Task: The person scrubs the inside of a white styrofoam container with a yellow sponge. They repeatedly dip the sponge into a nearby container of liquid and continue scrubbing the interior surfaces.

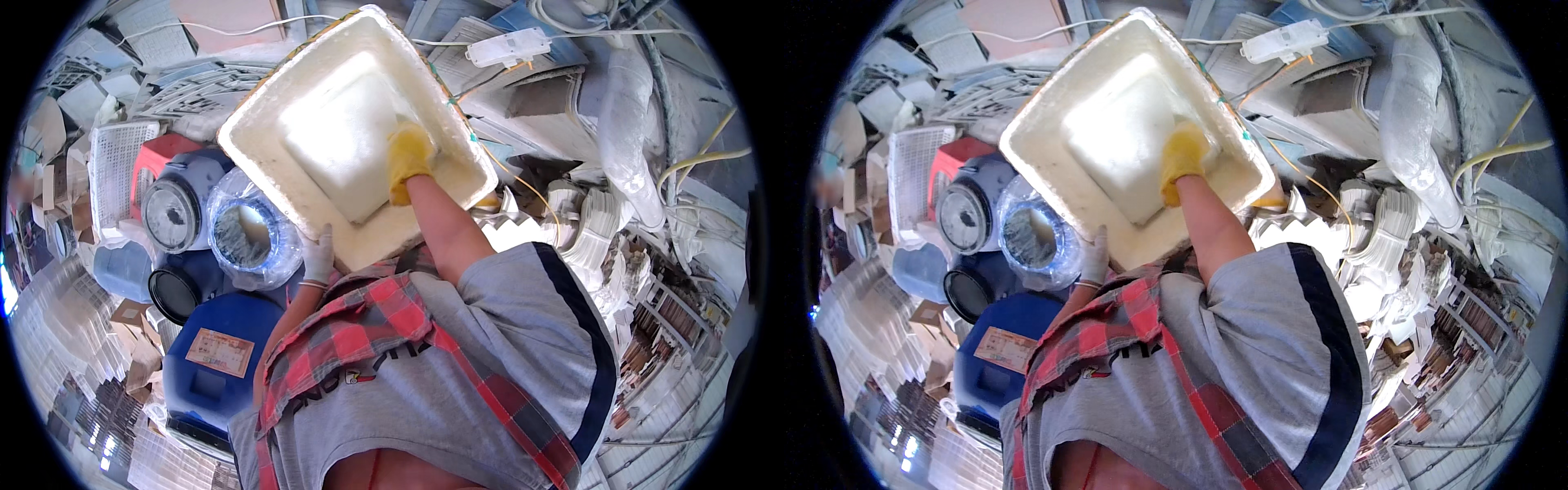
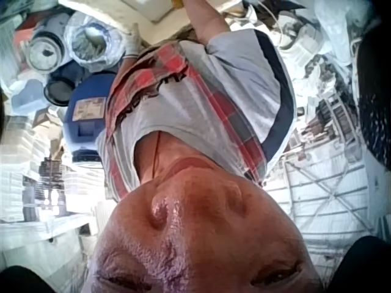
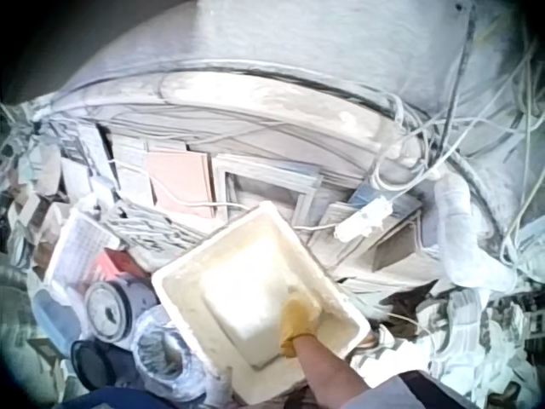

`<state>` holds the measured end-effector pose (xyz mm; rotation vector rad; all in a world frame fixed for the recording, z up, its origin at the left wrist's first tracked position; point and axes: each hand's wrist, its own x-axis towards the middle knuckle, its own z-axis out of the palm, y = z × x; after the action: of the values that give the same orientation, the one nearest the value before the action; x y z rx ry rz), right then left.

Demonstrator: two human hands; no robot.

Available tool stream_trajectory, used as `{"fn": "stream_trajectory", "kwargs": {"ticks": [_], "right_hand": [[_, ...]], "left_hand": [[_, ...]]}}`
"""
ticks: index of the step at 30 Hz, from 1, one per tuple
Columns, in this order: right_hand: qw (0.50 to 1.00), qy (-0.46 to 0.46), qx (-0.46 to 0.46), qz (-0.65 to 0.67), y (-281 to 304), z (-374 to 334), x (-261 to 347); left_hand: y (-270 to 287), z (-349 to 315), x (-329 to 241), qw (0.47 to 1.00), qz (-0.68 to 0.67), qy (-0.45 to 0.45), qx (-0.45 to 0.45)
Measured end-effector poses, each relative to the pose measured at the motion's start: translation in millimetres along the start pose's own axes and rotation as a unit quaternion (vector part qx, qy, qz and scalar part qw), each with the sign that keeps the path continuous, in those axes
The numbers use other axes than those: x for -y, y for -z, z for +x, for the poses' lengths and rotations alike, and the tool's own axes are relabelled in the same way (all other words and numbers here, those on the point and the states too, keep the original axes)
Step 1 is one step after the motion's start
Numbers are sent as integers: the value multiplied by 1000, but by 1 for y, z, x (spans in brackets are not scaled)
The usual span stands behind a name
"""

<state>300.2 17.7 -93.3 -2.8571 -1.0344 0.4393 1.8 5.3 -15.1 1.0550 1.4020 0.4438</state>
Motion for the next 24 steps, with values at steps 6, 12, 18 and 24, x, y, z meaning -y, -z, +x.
{"fn": "stream_trajectory", "kwargs": {"ticks": [6, 12, 18, 24], "right_hand": [[964, 7, -246, 100, -32, -31, 26], [996, 65, -64, -14, 1, -57, 83], [979, 13, -202, -27, -31, -36, 44], [950, 178, 190, -174, 31, 13, -24]], "left_hand": [[5, 7, 9, 999, 40, 10, 35], [15, 6, 19, 999, 38, -10, 35], [13, 5, 7, 996, 81, -8, 34], [8, 1, -10, 989, 146, -8, 23]]}}
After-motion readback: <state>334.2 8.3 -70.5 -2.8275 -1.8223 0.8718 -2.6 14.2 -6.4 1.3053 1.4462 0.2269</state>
